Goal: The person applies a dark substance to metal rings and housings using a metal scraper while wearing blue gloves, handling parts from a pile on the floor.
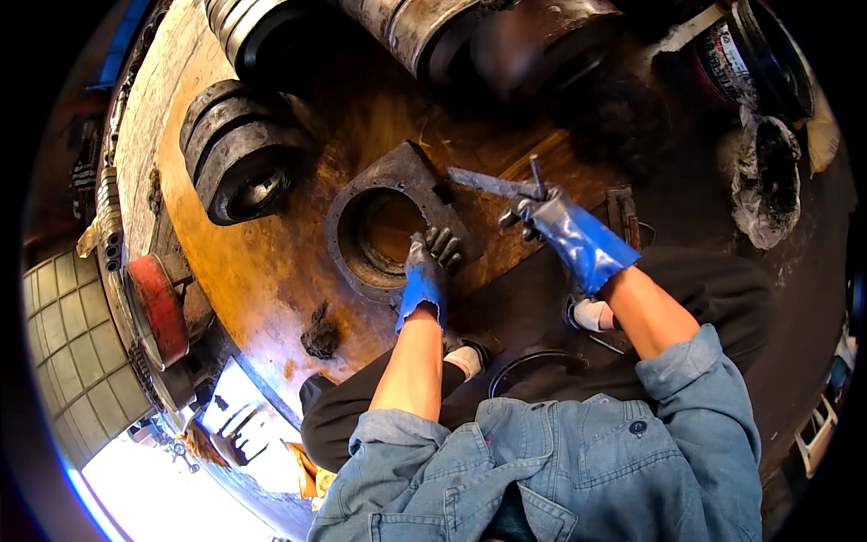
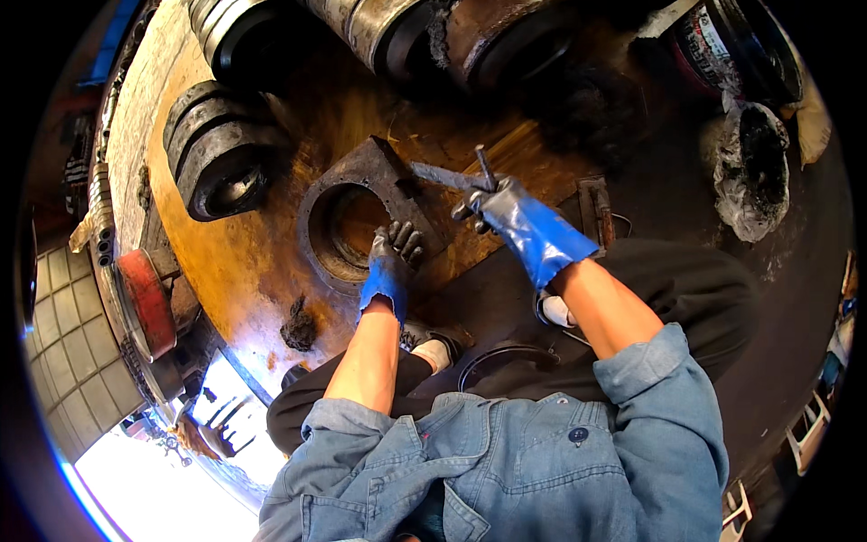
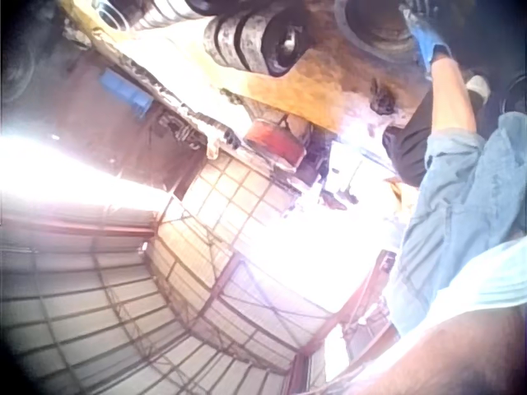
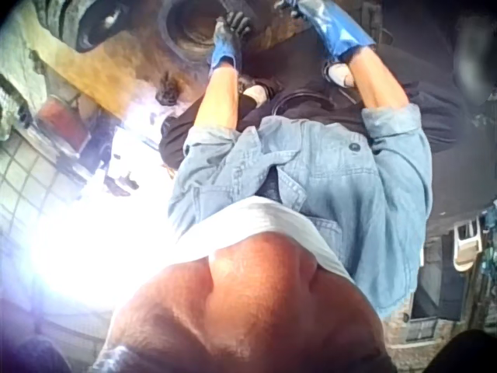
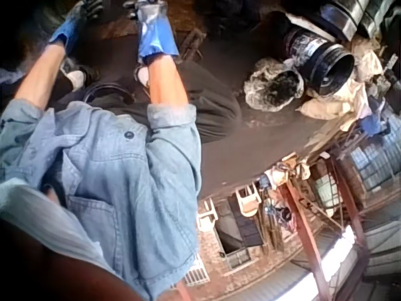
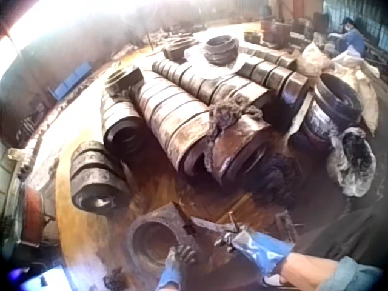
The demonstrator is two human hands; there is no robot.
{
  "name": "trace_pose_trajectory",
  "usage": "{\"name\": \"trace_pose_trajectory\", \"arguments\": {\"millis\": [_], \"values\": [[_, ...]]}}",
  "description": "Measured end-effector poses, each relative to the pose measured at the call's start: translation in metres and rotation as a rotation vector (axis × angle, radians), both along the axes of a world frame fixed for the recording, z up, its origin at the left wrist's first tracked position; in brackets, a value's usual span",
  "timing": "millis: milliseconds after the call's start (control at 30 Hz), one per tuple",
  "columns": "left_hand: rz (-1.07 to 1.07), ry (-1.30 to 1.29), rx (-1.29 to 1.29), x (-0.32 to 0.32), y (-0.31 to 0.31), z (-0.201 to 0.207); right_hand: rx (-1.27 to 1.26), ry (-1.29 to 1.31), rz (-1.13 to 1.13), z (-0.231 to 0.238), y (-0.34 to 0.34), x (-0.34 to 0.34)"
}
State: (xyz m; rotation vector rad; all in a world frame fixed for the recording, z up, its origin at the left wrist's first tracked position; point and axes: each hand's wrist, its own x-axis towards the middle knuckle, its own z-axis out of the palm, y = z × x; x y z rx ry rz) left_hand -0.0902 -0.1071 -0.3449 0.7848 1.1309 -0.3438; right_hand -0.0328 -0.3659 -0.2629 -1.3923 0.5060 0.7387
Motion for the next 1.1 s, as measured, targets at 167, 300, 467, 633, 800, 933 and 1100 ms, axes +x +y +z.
{"name": "trace_pose_trajectory", "arguments": {"millis": [167,300,467,633,800,933,1100], "values": [[0.004,0.006,-0.004,0.000,-0.009,0.005,-0.141,-0.074,0.337,-0.020,0.023,0.043],[-0.002,-0.084,-0.122,-0.007,0.006,-0.011,-0.013,0.003,0.278,-0.030,0.013,0.047],[0.011,0.048,0.027,0.008,-0.018,0.017,0.144,-0.105,0.201,-0.042,0.007,0.038],[-0.024,-0.241,-0.311,-0.005,0.006,-0.027,0.051,-0.097,0.290,-0.059,0.026,0.068],[0.002,0.036,0.026,0.005,-0.008,0.010,0.085,-0.279,0.258,-0.024,0.006,0.050],[0.005,-0.001,-0.058,0.001,0.000,-0.004,0.119,-0.175,0.301,-0.050,0.026,0.076],[0.037,0.076,0.024,0.001,-0.003,0.003,0.063,-0.193,0.313,-0.008,0.015,0.048]]}}
